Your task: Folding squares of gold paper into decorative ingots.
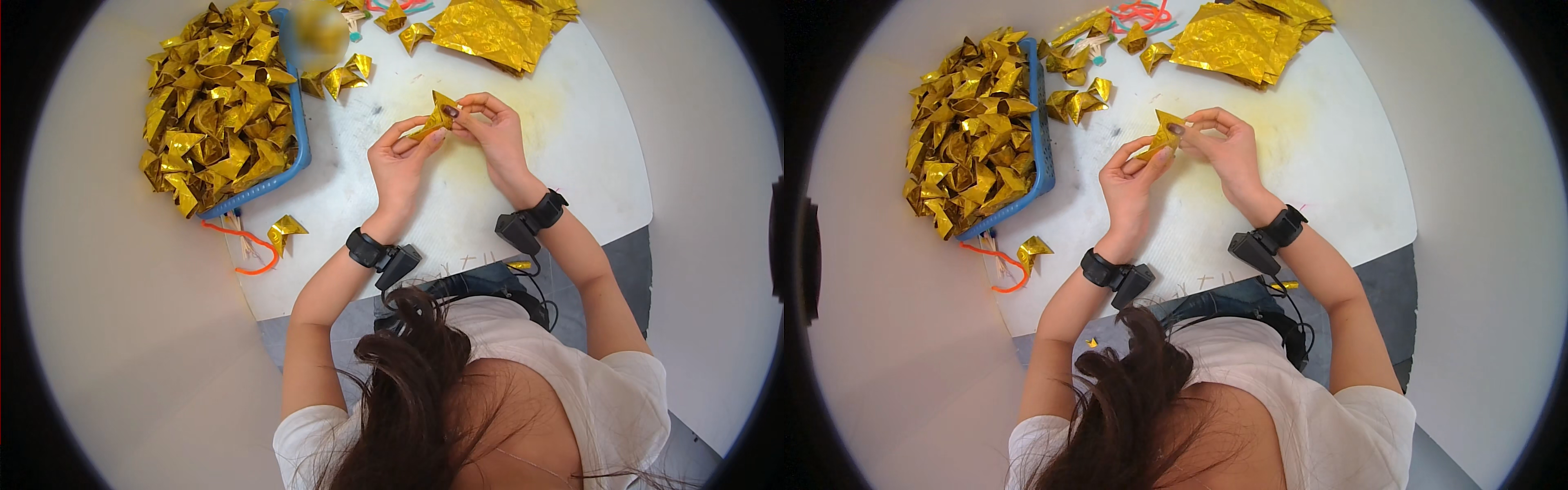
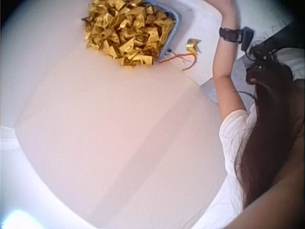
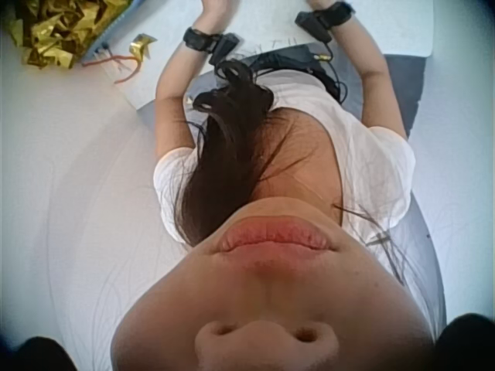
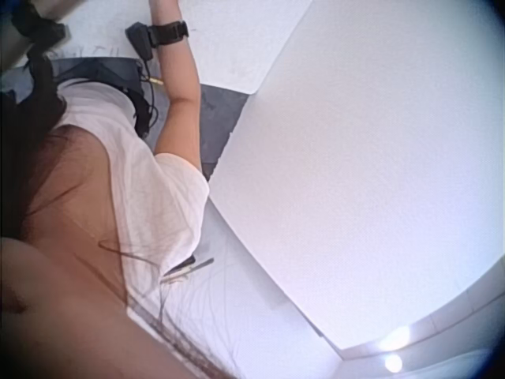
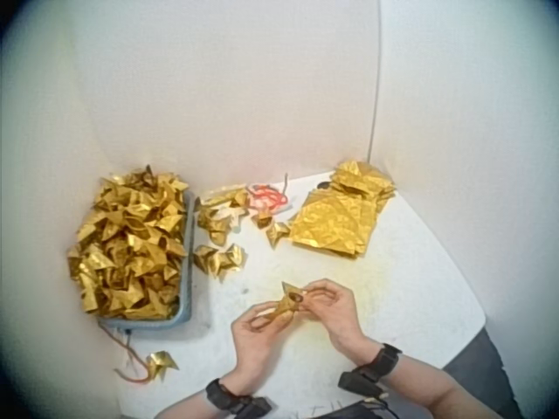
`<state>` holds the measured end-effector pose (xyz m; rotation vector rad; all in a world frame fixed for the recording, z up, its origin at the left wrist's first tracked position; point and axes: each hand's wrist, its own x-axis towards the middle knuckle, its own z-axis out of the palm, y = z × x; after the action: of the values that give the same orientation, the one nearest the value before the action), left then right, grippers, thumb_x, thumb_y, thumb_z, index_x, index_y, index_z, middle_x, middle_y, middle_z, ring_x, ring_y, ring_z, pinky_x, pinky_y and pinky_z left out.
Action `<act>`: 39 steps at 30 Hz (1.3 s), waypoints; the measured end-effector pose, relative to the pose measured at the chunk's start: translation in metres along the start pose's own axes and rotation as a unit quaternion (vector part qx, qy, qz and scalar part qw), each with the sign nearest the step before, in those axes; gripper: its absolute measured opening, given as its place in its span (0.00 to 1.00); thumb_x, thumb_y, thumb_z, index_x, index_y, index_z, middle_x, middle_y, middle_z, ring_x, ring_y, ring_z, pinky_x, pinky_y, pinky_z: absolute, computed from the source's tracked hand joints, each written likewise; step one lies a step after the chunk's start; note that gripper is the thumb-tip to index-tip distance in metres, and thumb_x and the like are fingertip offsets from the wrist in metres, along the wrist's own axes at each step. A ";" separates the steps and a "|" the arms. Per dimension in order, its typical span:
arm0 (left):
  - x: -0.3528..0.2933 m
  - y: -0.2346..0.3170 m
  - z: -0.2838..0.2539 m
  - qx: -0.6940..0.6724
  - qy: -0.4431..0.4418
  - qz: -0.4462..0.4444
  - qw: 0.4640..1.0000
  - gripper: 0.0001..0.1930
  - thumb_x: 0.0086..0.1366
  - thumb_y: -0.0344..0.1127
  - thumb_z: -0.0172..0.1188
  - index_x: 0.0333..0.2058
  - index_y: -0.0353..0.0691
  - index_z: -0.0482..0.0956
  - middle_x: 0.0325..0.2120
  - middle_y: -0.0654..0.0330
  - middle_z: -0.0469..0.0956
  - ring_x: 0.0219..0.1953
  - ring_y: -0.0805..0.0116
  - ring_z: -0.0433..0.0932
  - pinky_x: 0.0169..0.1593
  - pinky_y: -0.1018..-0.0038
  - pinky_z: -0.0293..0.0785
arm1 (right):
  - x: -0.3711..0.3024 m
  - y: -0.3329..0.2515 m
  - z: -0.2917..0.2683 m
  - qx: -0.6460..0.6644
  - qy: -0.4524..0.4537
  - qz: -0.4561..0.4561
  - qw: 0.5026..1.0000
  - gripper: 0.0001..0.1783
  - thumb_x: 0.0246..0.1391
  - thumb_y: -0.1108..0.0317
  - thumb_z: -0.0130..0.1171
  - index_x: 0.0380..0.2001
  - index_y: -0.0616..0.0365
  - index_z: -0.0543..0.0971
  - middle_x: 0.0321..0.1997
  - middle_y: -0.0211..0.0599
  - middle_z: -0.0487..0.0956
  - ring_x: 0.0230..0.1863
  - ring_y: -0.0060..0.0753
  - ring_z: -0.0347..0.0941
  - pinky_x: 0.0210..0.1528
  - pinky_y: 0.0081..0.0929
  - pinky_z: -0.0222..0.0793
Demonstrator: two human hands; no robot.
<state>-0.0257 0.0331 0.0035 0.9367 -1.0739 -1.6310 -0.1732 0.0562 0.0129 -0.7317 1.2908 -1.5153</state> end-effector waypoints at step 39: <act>0.026 -0.002 -0.022 -0.268 -0.214 -0.157 0.926 0.21 0.63 0.36 0.59 0.53 0.41 0.65 0.48 0.62 0.70 0.49 0.72 0.69 0.53 0.74 0.66 | 0.015 -0.008 -0.028 0.180 -0.255 0.131 0.941 0.14 0.56 0.76 0.54 0.45 0.55 0.68 0.40 0.35 0.79 0.38 0.19 0.77 0.39 0.13 0.75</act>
<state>-0.0132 0.0036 -0.0082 0.4022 -0.6979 -2.3160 -0.2056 0.0525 0.0108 -0.6259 0.6665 -1.1917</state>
